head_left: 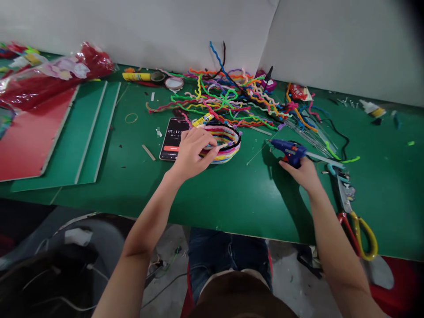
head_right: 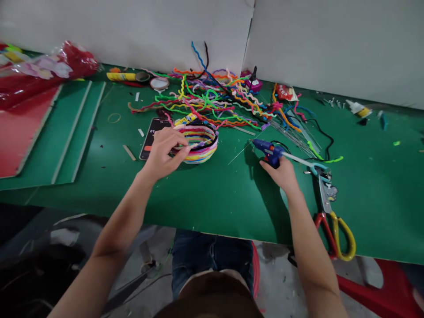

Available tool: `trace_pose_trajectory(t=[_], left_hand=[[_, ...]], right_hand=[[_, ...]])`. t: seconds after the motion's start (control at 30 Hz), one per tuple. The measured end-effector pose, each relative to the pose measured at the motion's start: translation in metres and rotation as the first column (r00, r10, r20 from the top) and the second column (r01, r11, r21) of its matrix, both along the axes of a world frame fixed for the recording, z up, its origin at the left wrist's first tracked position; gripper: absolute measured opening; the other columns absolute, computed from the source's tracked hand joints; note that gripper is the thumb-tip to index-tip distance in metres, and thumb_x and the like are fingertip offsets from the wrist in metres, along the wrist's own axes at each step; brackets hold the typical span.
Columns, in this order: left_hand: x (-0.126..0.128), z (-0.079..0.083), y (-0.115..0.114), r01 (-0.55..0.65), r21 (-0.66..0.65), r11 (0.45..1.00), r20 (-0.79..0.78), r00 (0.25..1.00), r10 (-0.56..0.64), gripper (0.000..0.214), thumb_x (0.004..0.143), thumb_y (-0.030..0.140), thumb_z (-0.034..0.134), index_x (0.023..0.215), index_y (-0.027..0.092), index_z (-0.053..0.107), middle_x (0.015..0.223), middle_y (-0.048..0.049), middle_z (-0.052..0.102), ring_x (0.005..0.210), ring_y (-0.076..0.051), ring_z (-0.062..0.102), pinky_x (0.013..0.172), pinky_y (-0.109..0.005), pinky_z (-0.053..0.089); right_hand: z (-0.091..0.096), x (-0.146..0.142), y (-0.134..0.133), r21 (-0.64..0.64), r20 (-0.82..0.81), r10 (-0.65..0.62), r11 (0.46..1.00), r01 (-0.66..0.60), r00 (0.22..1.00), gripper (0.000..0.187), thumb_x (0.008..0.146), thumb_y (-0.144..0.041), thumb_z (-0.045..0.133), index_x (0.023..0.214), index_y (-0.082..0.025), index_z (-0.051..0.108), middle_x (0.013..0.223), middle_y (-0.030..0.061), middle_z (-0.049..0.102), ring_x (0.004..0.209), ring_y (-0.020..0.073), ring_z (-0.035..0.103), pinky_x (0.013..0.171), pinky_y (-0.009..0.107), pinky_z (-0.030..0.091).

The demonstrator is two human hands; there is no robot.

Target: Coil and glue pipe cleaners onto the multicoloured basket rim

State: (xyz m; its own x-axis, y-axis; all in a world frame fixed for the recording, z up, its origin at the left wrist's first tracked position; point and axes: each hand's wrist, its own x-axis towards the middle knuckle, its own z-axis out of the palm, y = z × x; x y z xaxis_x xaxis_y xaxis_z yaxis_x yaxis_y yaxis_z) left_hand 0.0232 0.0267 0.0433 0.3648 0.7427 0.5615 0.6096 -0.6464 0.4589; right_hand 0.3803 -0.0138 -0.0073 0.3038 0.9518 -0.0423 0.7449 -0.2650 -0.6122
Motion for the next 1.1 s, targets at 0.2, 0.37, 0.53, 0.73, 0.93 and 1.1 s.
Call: trace_pose_trajectory(t=[0.2, 0.37, 0.53, 0.73, 0.93, 1.1], left_hand=[[-0.001, -0.001, 0.002, 0.048, 0.048, 0.998, 0.016, 0.999, -0.049, 0.016, 0.092, 0.034, 0.052, 0.083, 0.023, 0.059, 0.08, 0.0014, 0.065, 0.081, -0.016, 0.056, 0.078, -0.035, 0.035], [0.002, -0.004, 0.004, 0.024, 0.117, 0.993, 0.056, 0.998, -0.031, 0.015, 0.095, 0.031, 0.05, 0.085, 0.023, 0.058, 0.079, 0.0018, 0.066, 0.08, -0.015, 0.056, 0.077, -0.034, 0.035], [0.005, -0.008, 0.004, -0.063, 0.124, 0.99, 0.057, 0.997, 0.057, 0.023, 0.098, 0.035, 0.04, 0.084, 0.022, 0.054, 0.079, -0.0008, 0.064, 0.08, -0.017, 0.056, 0.074, -0.034, 0.034], [0.005, -0.009, 0.004, -0.084, 0.163, 0.983, 0.096, 0.993, 0.069, 0.019, 0.098, 0.032, 0.041, 0.086, 0.022, 0.052, 0.081, -0.0002, 0.063, 0.078, -0.015, 0.055, 0.072, -0.033, 0.034], [0.005, -0.009, 0.004, -0.077, 0.163, 0.984, 0.123, 0.991, 0.057, 0.018, 0.098, 0.03, 0.041, 0.086, 0.022, 0.051, 0.08, 0.0004, 0.062, 0.077, -0.015, 0.054, 0.071, -0.032, 0.034], [0.005, -0.008, 0.003, -0.072, 0.144, 0.987, 0.133, 0.99, 0.052, 0.019, 0.099, 0.032, 0.04, 0.086, 0.023, 0.051, 0.08, 0.0001, 0.062, 0.078, -0.015, 0.055, 0.072, -0.032, 0.035]], right_hand=[[0.003, -0.012, 0.019, 0.043, -0.183, 0.074, 0.997, -0.067, 0.98, 0.028, 0.061, -0.035, 0.071, 0.083, -0.018, 0.069, 0.082, 0.0079, 0.072, 0.079, 0.0262, 0.067, 0.078, 0.043, 0.053], [0.026, -0.051, 0.008, 0.244, -0.214, 0.038, 0.97, 0.016, 0.976, 0.027, 0.068, -0.047, 0.071, 0.072, -0.022, 0.062, 0.065, 0.0033, 0.065, 0.063, 0.022, 0.063, 0.06, 0.037, 0.051], [0.05, -0.096, 0.001, 0.579, -0.008, 0.376, 0.757, -0.302, 0.927, 0.026, 0.073, -0.043, 0.07, 0.064, -0.024, 0.055, 0.06, 0.0004, 0.06, 0.056, 0.016, 0.055, 0.055, 0.034, 0.047], [0.047, -0.121, 0.01, 0.707, 0.151, 0.599, 0.491, -0.51, 0.786, 0.015, 0.074, -0.028, 0.07, 0.071, -0.024, 0.055, 0.06, -0.0022, 0.059, 0.057, 0.0145, 0.051, 0.058, 0.034, 0.042], [0.041, -0.124, 0.012, 0.704, 0.188, 0.572, 0.488, -0.516, 0.798, 0.016, 0.073, -0.027, 0.069, 0.069, -0.024, 0.054, 0.057, -0.0024, 0.055, 0.056, 0.0146, 0.047, 0.058, 0.034, 0.037], [0.041, -0.125, 0.013, 0.695, 0.213, 0.545, 0.499, -0.518, 0.811, 0.018, 0.075, -0.03, 0.066, 0.066, -0.024, 0.052, 0.055, -0.003, 0.053, 0.055, 0.0148, 0.047, 0.059, 0.034, 0.036]])
